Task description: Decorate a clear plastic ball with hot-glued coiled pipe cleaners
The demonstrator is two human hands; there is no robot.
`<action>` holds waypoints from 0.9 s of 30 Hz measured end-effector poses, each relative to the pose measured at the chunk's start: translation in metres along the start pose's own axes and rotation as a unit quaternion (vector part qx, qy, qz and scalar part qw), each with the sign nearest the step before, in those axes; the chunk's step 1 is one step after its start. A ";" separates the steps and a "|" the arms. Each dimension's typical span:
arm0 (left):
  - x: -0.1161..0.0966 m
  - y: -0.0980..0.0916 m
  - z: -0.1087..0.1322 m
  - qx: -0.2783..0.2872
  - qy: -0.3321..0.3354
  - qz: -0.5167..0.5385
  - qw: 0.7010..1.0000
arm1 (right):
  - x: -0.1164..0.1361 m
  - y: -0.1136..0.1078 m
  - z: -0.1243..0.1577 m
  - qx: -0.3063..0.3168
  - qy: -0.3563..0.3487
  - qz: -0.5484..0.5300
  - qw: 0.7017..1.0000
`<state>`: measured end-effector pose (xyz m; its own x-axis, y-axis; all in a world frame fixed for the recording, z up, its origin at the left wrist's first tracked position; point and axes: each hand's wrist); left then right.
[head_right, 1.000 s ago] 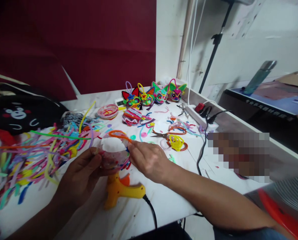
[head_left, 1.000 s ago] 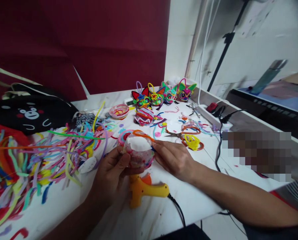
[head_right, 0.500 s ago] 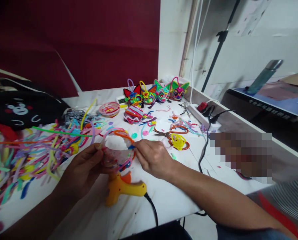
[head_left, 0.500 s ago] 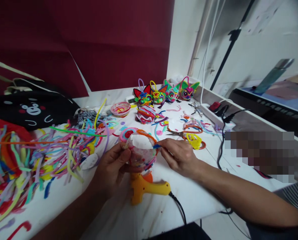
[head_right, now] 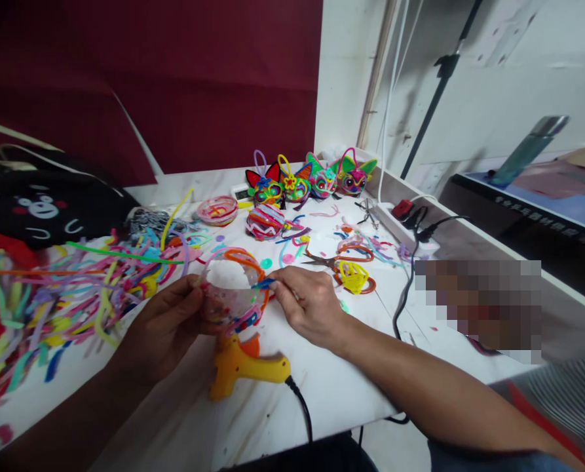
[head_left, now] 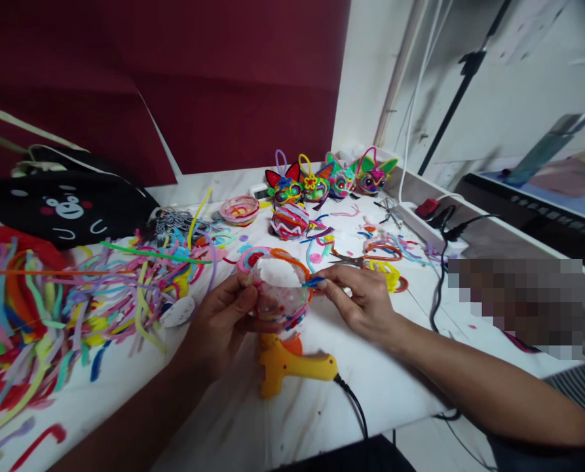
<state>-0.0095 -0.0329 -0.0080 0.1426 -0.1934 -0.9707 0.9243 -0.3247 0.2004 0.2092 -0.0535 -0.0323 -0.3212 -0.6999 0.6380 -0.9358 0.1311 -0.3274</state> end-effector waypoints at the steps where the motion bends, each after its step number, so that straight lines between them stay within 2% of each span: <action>1: 0.000 0.000 0.000 0.001 0.000 0.000 1.000 | 0.000 0.000 0.000 -0.004 0.009 -0.004 1.000; 7: 0.001 -0.004 -0.003 -0.004 -0.003 -0.008 1.000 | 0.000 0.000 -0.001 0.001 0.051 -0.026 0.998; 11: 0.002 -0.007 -0.004 -0.032 0.027 -0.050 0.998 | 0.001 0.000 -0.004 0.077 0.038 -0.010 0.996; 16: 0.001 -0.006 -0.001 -0.017 0.057 -0.093 0.994 | 0.002 0.003 -0.007 0.141 0.045 0.076 0.986; 18: 0.000 -0.005 0.001 -0.011 0.068 -0.092 0.993 | 0.003 0.004 -0.007 0.165 0.024 0.081 0.983; 23: 0.001 -0.006 0.005 0.011 0.078 -0.076 0.994 | 0.011 0.003 -0.004 0.221 -0.066 -0.002 0.973; 27: 0.002 -0.008 0.007 0.060 0.043 -0.049 0.996 | 0.023 0.001 0.000 0.219 -0.113 -0.031 0.969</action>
<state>-0.0187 -0.0368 -0.0104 0.0889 -0.0772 -0.9930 0.8868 -0.4478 0.1142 0.2010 -0.0693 -0.0179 -0.1795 -0.8395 0.5128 -0.7854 -0.1916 -0.5886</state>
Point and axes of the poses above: each hand's wrist, its own z-axis away from the middle knuckle, its own y-axis out of the palm, x = y × z, and after that the axes turned 14 degrees about -z, right-handed
